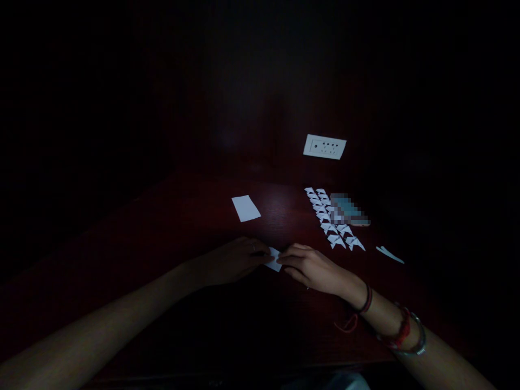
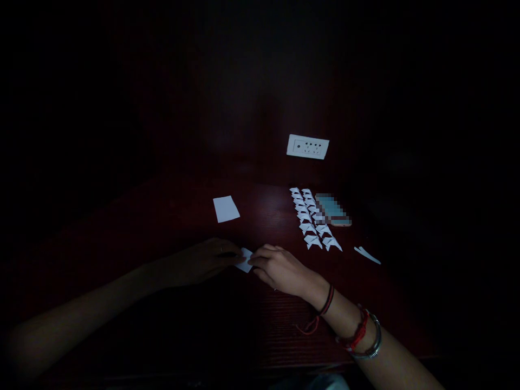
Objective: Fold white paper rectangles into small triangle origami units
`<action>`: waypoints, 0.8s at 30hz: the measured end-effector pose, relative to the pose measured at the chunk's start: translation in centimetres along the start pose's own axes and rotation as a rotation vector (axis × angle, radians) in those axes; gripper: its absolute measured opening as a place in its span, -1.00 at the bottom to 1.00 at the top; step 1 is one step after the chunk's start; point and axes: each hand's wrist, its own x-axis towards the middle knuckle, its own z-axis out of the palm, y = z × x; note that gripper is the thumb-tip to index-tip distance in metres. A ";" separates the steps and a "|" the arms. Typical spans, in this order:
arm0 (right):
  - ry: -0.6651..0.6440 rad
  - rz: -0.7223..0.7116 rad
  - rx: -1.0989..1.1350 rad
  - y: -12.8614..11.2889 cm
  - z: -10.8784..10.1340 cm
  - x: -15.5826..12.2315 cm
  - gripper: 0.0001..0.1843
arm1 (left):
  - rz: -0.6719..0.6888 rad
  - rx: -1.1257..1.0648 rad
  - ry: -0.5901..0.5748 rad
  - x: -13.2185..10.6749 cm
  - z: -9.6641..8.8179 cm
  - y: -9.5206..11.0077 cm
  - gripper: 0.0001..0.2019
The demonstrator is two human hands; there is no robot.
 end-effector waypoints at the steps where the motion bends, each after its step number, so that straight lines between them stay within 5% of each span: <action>1: 0.003 0.008 0.008 -0.1 -0.1 0.0 -0.73 | 0.017 0.009 0.015 0.0 0.0 0.0 -0.63; 24: -0.057 0.077 0.054 0.1 -1.2 0.2 -0.70 | -0.048 0.122 -0.087 -0.5 -0.1 0.0 -0.41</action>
